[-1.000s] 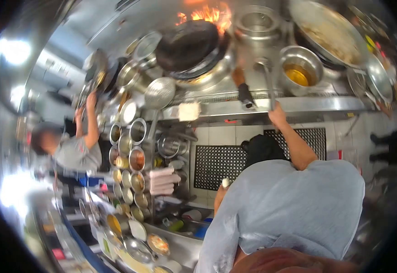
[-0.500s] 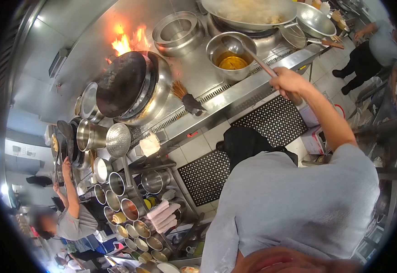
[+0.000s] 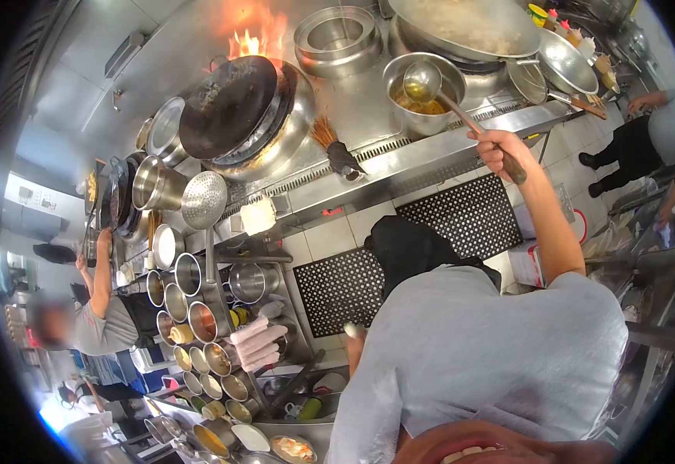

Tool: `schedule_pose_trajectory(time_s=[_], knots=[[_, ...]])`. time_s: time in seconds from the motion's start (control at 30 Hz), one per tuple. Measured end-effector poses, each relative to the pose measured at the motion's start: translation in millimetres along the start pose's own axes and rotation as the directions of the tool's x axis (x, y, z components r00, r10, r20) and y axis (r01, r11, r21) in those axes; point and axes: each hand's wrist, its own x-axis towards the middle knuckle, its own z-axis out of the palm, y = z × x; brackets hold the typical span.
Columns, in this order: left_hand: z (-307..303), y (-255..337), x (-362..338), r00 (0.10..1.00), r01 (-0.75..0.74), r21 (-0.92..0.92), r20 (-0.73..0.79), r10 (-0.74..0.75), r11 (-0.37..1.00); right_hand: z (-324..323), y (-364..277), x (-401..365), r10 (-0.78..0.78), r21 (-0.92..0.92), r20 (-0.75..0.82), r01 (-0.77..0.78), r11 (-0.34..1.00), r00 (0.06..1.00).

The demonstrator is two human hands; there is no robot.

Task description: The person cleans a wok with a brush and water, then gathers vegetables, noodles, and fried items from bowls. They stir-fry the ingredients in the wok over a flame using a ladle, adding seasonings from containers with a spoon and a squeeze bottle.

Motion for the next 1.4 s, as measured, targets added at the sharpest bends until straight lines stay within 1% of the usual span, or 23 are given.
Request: schedule_pose_trajectory(time_s=[0.07,0.17,0.27,0.33,0.4,0.47,0.57,0.6,0.7,0.8,0.87,0.93,1.03,1.07,1.1,1.13,1.17,1.2,1.23,1.3,1.33,1.37,1.4], knots=[[-5,7,0,1.000,-0.015,0.011,0.015,0.015,1.000,5,0,-14,-0.082,-0.058,-0.025,0.081,0.995,0.996],[-12,11,3,0.999,-0.038,0.024,0.035,0.037,0.999,12,1,-26,-0.148,-0.127,-0.071,0.138,0.982,0.986],[-17,3,2,0.998,-0.041,0.016,0.039,0.041,0.999,23,3,-32,-0.166,-0.118,-0.114,0.152,0.981,0.980],[-16,-7,-9,0.999,-0.025,-0.013,0.022,0.025,1.000,16,5,-25,-0.142,-0.090,-0.073,0.136,0.987,0.987],[-12,-19,-23,1.000,0.000,-0.066,-0.015,-0.001,0.998,7,7,-16,-0.089,0.156,0.028,0.084,0.984,0.996],[-5,-27,-35,0.999,0.017,-0.122,-0.047,-0.023,0.992,-1,9,-6,-0.082,0.319,0.163,0.026,0.948,0.983],[3,-33,-44,0.996,0.025,-0.192,-0.079,-0.041,0.981,7,7,3,-0.084,0.380,0.278,-0.029,0.925,0.957],[6,-35,-46,0.995,0.027,-0.212,-0.085,-0.046,0.977,18,4,6,-0.070,0.364,0.298,-0.046,0.930,0.952],[13,-36,-48,0.994,0.034,-0.266,-0.095,-0.061,0.963,53,-4,16,-0.117,0.282,0.342,0.017,0.959,0.932],[13,-41,-39,0.991,0.044,-0.320,-0.108,-0.082,0.946,99,-7,42,-0.097,0.243,0.425,-0.010,0.970,0.900],[6,-48,-28,0.985,0.032,-0.302,-0.152,-0.081,0.953,137,-4,66,-0.067,0.191,0.486,-0.031,0.981,0.871],[-6,-52,-13,0.979,0.021,-0.272,-0.190,-0.075,0.962,171,6,104,-0.008,0.102,0.456,-0.044,0.994,0.890],[-23,-58,3,0.971,0.027,-0.220,-0.226,-0.078,0.975,221,28,189,0.077,-0.062,0.418,-0.057,0.996,0.905],[-31,-59,9,0.968,0.031,-0.202,-0.240,-0.080,0.979,239,34,221,0.096,-0.074,0.420,-0.071,0.995,0.903],[-40,-62,14,0.963,0.039,-0.183,-0.255,-0.086,0.982,257,44,253,0.127,-0.264,0.393,-0.020,0.964,0.911],[-52,-68,17,0.959,0.054,-0.159,-0.267,-0.095,0.986,274,56,270,0.155,-0.442,0.361,0.023,0.897,0.920],[-62,-72,24,0.954,0.063,-0.141,-0.282,-0.101,0.988,291,68,282,0.176,-0.452,0.363,0.008,0.892,0.915],[-71,-74,32,0.948,0.072,-0.127,-0.300,-0.107,0.989,312,81,293,0.076,-0.678,0.302,0.158,0.718,0.950],[-78,-77,37,0.941,0.088,-0.117,-0.317,-0.121,0.989,332,94,301,-0.037,-0.848,0.278,0.263,0.461,0.960],[-110,-43,12,0.910,0.148,-0.118,-0.373,-0.182,0.982,353,119,324,-0.050,-0.911,0.336,0.338,0.235,0.940],[-101,-64,13,0.877,0.186,-0.149,-0.422,-0.232,0.971,352,138,352,-0.232,-0.913,0.404,0.407,-0.039,0.885],[-82,-84,5,0.827,0.235,-0.199,-0.474,-0.303,0.951,346,160,370,-0.374,-0.811,0.584,0.492,-0.317,0.720],[-62,-97,-19,0.761,0.298,-0.261,-0.516,-0.393,0.918,372,167,360,-0.271,-0.832,0.469,0.316,-0.456,0.841]])
